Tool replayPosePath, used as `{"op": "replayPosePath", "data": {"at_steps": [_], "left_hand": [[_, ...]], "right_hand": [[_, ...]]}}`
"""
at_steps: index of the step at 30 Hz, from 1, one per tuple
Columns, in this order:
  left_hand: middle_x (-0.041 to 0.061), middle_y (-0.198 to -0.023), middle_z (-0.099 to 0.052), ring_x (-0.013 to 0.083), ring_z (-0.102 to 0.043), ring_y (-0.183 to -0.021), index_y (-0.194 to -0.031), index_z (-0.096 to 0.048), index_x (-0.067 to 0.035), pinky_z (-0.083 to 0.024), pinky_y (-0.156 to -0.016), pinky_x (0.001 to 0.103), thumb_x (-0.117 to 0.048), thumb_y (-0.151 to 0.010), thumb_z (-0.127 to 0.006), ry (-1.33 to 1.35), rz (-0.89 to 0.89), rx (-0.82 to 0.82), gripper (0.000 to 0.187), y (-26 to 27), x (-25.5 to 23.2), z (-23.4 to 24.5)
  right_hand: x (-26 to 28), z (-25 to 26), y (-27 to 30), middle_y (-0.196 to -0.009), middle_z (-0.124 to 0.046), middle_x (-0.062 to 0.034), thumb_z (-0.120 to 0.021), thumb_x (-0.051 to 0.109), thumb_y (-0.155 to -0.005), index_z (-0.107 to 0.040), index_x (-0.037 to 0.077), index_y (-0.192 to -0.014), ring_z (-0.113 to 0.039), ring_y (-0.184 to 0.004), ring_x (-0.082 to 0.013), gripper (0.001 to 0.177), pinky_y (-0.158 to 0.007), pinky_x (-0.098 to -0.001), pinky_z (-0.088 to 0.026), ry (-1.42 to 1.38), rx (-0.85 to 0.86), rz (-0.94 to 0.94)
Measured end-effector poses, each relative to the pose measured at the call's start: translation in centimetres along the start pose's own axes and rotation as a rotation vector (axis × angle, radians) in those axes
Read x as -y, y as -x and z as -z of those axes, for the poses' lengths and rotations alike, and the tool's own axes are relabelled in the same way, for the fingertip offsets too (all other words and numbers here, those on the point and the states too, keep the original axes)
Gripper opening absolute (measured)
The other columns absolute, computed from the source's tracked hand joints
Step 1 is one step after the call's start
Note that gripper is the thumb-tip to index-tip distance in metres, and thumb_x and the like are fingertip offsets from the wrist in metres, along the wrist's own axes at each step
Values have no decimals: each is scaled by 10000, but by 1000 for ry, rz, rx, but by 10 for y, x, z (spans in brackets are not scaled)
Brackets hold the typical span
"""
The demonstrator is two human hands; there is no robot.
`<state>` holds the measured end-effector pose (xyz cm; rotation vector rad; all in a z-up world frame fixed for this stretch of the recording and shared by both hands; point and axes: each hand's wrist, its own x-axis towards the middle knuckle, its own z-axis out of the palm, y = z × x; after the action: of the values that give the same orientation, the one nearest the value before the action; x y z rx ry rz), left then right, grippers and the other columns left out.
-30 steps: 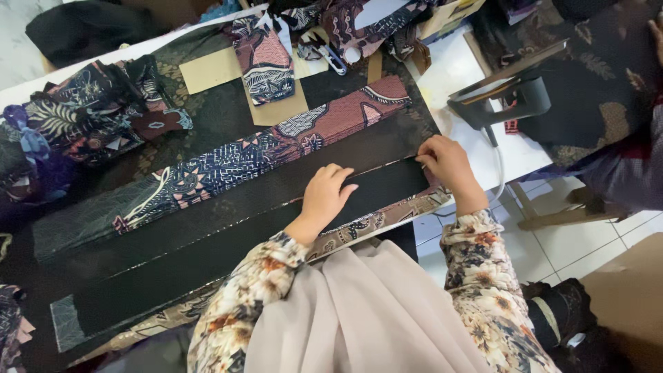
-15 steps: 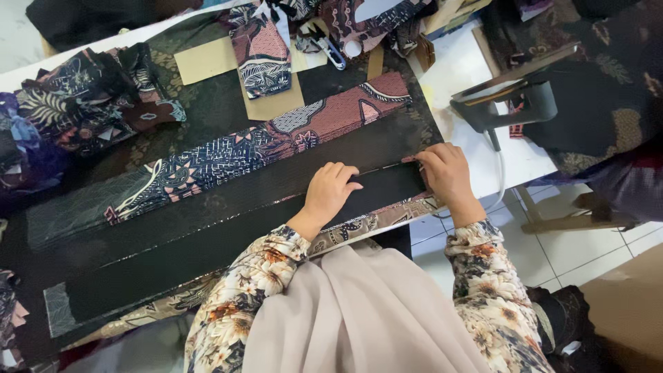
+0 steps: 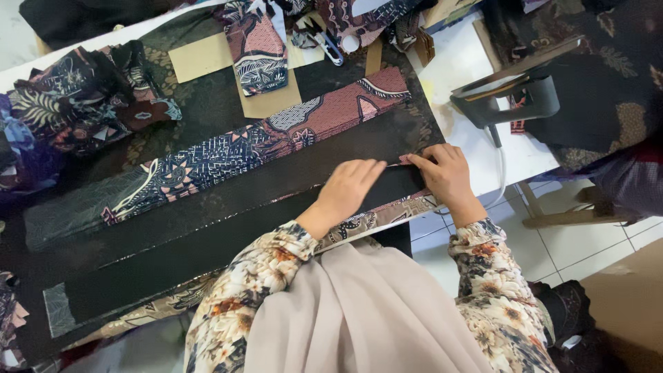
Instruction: The person irons a long strip of patterned fabric on a work table using a handheld iron. They repeatedly smooth the fabric, fold edges, and reposition the strip to press different sections. The person also folds the strip into a narrower bundle and continues ironing the folded edges.
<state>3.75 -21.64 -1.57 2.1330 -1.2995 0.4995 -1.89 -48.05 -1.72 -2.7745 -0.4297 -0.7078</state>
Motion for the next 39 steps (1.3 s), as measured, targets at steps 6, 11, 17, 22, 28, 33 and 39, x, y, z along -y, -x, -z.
{"op": "replayPosePath", "data": {"at_steps": [6,11,17,22,28,33,39], "left_hand": [[109,-1065,-650,301,-633,-1051,-1217,-660,-70,-513,-918,418,-152,-968,-589,141,233,325,271,-11,-2,-19],[153,-983,-713,368,-681,-974,-1061,-672,-77,-543,-824,476,-352,-857,-745,135,470,490,350,50,34,28],[131,-1037,-774,335,-735,-1009,-1214,-731,-220,-574,-872,445,-527,-792,-770,-305,1090,883,523,229,102,208],[110,-1159,-770,337,-731,-1085,-1181,-769,-193,-568,-925,473,-511,-803,-766,-742,1543,905,494,370,105,384],[123,-1211,-748,321,-704,-1128,-1165,-774,-137,-540,-1001,441,-330,-853,-776,-823,1333,171,367,349,94,395],[142,-1099,-747,313,-707,-1035,-1073,-772,-64,-545,-966,411,-148,-913,-752,-572,762,91,181,170,97,234],[126,-1152,-688,326,-636,-1064,-1199,-685,-27,-517,-923,441,-203,-851,-729,95,270,59,393,12,14,29]], "right_hand": [[1,-1,0,-942,-628,-7,-760,10,-726,-777,171,-1010,-614,-911,-252,327,-809,-393,-468,-30,-5,-53],[-2,-3,1,-951,-631,-14,-762,-3,-746,-776,165,-1009,-607,-924,-258,313,-811,-395,-463,-55,28,-77],[-10,-6,4,-949,-634,-18,-747,22,-795,-773,163,-1008,-615,-938,-264,257,-826,-406,-463,-97,69,-113],[-15,-4,-2,-943,-640,-30,-746,54,-864,-737,127,-979,-620,-957,-282,136,-840,-425,-461,-138,106,-128],[-15,-1,-1,-935,-647,-32,-754,69,-867,-714,122,-936,-624,-964,-278,96,-843,-428,-464,-165,102,-155],[-17,-4,-5,-940,-653,-14,-765,55,-830,-725,134,-926,-628,-959,-267,131,-832,-422,-466,-111,64,-96],[-8,3,-4,-1009,-654,-26,-764,50,-727,-731,117,-977,-619,-983,-278,260,-890,-431,-480,3,-15,71]]}}
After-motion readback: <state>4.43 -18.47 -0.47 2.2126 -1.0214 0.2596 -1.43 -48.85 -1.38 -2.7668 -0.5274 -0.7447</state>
